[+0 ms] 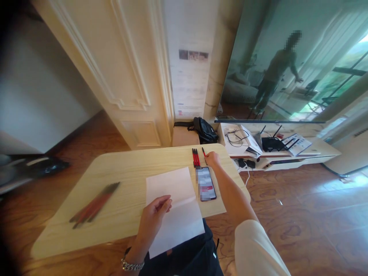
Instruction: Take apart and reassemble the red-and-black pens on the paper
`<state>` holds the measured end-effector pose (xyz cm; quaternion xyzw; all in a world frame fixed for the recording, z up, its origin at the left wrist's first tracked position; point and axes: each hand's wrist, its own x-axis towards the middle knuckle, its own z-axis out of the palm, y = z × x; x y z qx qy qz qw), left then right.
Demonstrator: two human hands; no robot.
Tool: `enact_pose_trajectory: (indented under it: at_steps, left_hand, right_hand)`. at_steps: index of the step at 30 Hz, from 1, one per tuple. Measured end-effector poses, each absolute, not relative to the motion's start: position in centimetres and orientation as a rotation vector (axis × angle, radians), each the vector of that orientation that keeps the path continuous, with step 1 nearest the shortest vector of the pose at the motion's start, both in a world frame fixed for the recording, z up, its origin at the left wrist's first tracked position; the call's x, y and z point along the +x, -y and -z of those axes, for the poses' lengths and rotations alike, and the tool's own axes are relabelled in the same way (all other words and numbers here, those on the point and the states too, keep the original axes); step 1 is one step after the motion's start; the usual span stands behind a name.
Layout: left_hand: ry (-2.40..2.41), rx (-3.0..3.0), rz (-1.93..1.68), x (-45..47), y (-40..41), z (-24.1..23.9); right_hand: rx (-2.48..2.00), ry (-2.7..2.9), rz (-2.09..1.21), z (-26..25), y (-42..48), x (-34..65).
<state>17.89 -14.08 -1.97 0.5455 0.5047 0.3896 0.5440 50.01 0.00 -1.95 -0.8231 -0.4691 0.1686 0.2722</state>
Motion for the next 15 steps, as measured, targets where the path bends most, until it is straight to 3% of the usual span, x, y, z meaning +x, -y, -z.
enact_pose_trajectory:
  at_steps: [15]
  left_hand:
    - [-1.213, 1.299, -0.906, 17.0, 14.0, 2.5]
  right_hand:
    - [-2.253, 1.441, -0.469, 3.6, -0.1, 48.8]
